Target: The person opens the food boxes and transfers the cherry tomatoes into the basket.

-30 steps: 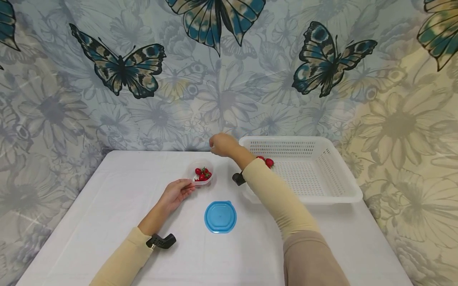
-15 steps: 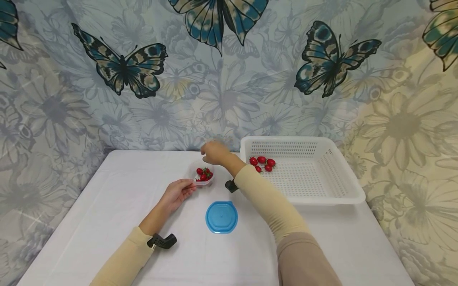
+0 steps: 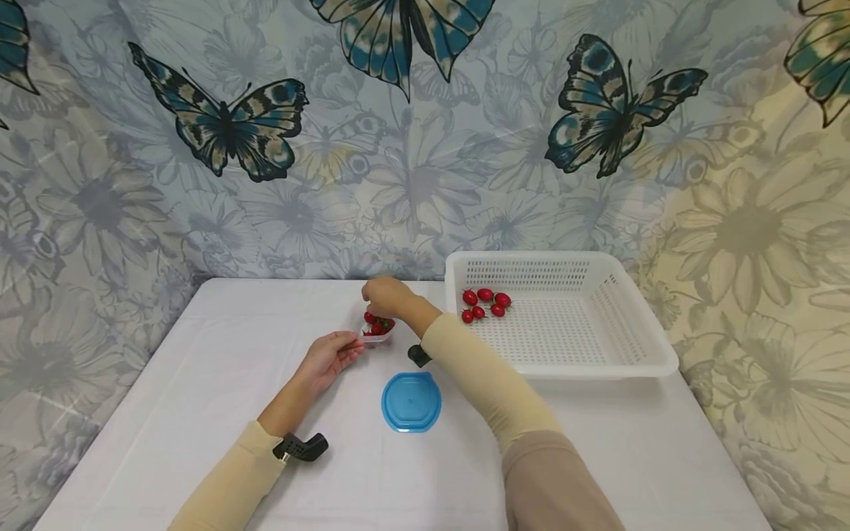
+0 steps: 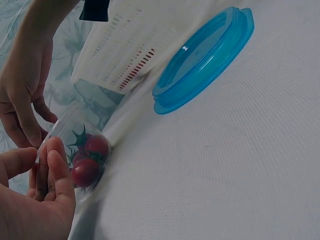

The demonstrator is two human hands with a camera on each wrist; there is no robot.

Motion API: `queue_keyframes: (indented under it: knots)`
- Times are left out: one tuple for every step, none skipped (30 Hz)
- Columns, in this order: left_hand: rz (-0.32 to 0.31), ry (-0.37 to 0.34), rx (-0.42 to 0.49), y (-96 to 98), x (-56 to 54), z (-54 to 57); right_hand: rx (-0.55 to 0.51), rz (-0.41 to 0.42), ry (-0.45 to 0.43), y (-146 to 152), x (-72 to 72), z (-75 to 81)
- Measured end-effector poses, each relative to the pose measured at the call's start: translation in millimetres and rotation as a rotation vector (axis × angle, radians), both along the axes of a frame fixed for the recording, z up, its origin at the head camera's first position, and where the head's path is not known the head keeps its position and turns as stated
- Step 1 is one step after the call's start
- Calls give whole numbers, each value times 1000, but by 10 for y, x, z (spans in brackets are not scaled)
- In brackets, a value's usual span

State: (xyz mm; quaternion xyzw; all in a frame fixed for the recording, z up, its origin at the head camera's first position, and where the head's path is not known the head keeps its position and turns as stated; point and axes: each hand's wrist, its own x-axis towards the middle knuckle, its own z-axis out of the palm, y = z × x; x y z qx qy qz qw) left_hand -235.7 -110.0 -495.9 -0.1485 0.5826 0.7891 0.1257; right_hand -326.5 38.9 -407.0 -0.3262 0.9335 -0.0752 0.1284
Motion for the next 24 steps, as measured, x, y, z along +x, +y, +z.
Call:
queue_keyframes:
  knots:
    - [-2, 1, -2, -3, -1, 2, 5, -2, -2, -12, 2, -9]
    - [-5, 4, -5, -5, -2, 3, 10, -5, -3, -24, 5, -18]
    - [-8, 7, -8, -6, -2, 5, 18, -7, -3, -35, 8, -31]
    - [-11, 8, -9, -7, -2, 7, 25, -10, -2, -46, 13, -44]
    - [-11, 9, -9, -7, -2, 8, 34, -12, -1, -56, 18, -60]
    - [-11, 9, -8, -6, -1, 10, 43, -13, 1, -67, 22, -78]
    - [-9, 8, -8, -5, 0, 11, 48, -14, 1, -79, 26, -96]
    - [-7, 9, -7, -4, 3, 11, 53, -12, 3, -92, 31, -114]
    - [-4, 10, -6, -3, 6, 10, 60, -8, 11, -105, 37, -133]
    - [-1, 8, -2, -3, 9, 10, 66, -6, 17, -118, 42, -152]
    - [1, 7, 1, -3, 11, 9, 73, -2, 25, -131, 48, -168]
    - [2, 7, 3, -3, 13, 8, 80, 2, 34, -144, 54, -184]
    - [3, 7, 4, -3, 15, 7, 88, 7, 44, -157, 60, -197]
    - [1, 13, 5, -4, 17, 5, 100, 14, 57, -168, 66, -213]
    - [2, 11, 10, -4, 17, 5, 109, 17, 66, -176, 72, -227]
    - [2, 9, 15, -3, 16, 4, 118, 17, 71, -184, 76, -240]
    - [-2, 13, 15, -1, 15, 3, 127, 18, 73, -191, 82, -253]
    - [-4, 16, 16, 1, 14, 3, 134, 22, 74, -195, 87, -270]
    - [-6, 17, 17, 3, 12, 1, 139, 25, 73, -200, 93, -284]
    - [-9, 20, 19, 3, 10, 1, 141, 28, 70, -204, 98, -297]
    - [-10, 17, 22, 7, 8, 4, 142, 31, 68, -210, 101, -307]
    - [-14, 21, 21, 6, 6, 4, 143, 34, 70, -215, 104, -317]
    - [-16, 23, 19, 8, 4, 6, 143, 37, 71, -220, 106, -325]
    - [-16, 22, 20, 8, 2, 8, 144, 39, 74, -225, 107, -330]
